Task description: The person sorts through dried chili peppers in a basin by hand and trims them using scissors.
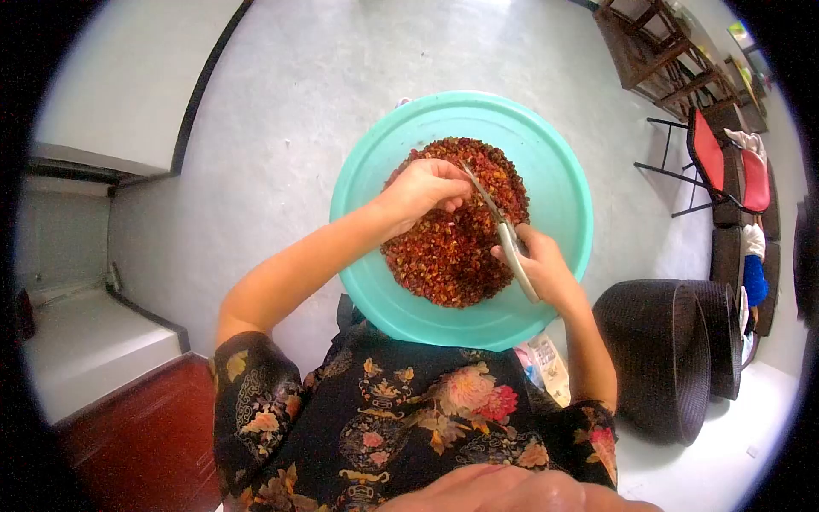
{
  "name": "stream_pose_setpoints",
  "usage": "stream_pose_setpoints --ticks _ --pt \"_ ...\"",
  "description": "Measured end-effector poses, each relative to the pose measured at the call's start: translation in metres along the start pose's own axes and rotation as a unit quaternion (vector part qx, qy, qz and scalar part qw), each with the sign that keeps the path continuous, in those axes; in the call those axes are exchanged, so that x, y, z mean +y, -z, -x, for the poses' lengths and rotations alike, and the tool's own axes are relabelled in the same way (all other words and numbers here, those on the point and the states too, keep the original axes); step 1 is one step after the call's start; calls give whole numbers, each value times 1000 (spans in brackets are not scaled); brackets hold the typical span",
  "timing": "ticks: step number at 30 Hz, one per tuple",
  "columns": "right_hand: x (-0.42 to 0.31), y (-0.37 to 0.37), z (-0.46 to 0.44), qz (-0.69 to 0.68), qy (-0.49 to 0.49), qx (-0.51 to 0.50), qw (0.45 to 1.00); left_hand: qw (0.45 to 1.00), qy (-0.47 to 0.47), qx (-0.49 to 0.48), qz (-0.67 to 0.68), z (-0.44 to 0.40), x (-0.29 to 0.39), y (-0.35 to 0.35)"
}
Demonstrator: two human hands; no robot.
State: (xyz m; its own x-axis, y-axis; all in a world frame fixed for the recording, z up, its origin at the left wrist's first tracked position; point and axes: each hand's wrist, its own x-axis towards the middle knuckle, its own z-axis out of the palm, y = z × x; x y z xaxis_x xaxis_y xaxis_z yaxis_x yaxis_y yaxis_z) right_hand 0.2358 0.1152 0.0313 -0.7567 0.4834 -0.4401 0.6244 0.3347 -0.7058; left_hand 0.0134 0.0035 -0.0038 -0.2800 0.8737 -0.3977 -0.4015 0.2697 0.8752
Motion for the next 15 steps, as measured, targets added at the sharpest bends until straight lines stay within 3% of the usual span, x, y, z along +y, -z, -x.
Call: stream_pose_setpoints --ticks 15 --pt "5 -2 -1 32 -8 8 999 998 54 25 -1 -7 -17 5"
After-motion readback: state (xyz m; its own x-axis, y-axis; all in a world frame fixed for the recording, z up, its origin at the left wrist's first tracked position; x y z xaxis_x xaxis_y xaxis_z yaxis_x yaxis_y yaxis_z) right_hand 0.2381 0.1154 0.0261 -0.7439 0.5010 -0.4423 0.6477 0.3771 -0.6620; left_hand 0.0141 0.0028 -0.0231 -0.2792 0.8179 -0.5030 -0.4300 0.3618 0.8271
